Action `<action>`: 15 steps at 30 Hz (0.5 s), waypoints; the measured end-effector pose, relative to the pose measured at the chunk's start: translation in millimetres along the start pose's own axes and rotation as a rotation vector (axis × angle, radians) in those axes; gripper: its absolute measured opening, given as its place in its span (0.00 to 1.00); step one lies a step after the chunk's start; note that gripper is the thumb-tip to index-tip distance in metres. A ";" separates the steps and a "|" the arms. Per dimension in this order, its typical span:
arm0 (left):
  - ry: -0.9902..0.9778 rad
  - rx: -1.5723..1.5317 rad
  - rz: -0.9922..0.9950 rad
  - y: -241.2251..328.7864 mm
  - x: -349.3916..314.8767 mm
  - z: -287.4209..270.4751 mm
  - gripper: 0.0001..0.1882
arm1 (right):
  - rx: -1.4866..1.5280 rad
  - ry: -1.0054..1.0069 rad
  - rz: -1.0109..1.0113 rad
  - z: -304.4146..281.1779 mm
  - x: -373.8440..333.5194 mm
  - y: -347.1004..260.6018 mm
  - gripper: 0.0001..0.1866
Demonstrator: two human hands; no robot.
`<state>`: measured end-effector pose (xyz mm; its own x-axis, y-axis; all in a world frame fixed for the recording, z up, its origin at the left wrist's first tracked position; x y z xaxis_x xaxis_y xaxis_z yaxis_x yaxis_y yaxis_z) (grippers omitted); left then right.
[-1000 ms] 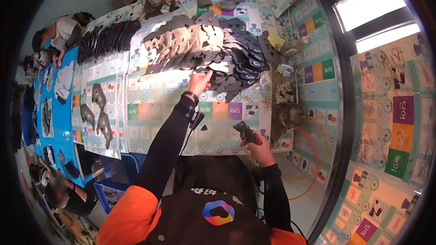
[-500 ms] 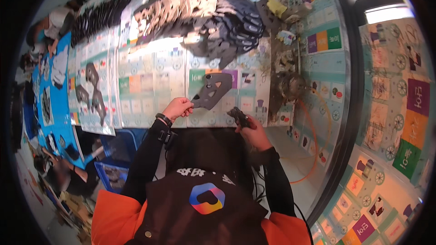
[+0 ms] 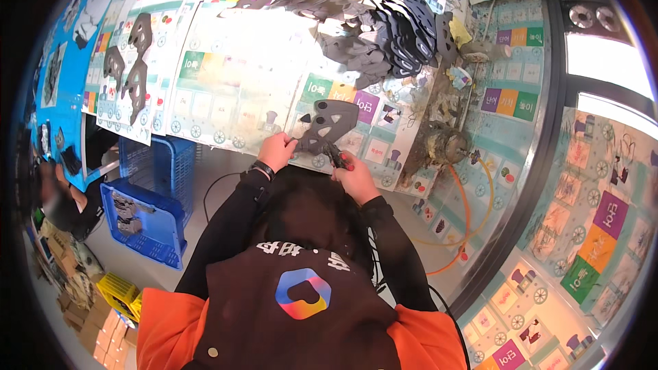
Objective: The worker is gluing or attaching small components to a grey shoe upper piece.
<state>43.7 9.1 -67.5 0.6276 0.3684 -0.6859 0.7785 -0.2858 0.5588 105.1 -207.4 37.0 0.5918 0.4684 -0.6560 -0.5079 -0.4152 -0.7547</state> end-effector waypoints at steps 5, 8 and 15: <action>0.176 0.213 0.145 19.9 -9.4 -2.6 0.16 | -0.006 0.013 -0.069 0.4 11.3 17.5 0.13; 0.144 0.252 0.102 14.6 -7.0 3.2 0.17 | -0.107 -0.020 -0.078 4.9 13.3 15.9 0.13; 0.121 0.236 0.084 15.8 -6.8 0.7 0.17 | -0.142 0.010 -0.003 6.9 9.3 11.6 0.10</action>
<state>51.7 1.4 -54.3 0.6952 0.4338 -0.5731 0.7135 -0.5128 0.4774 100.3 -202.6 22.1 0.5998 0.4622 -0.6532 -0.4130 -0.5203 -0.7475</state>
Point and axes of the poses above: each hand's wrist, its own x-axis towards the middle knuckle, its own z-axis out of the palm, y = z × x, the point moved 9 cm from there along x, towards the middle knuckle, and after that the axes turned 10 degrees about -z, right-handed, at the moved point
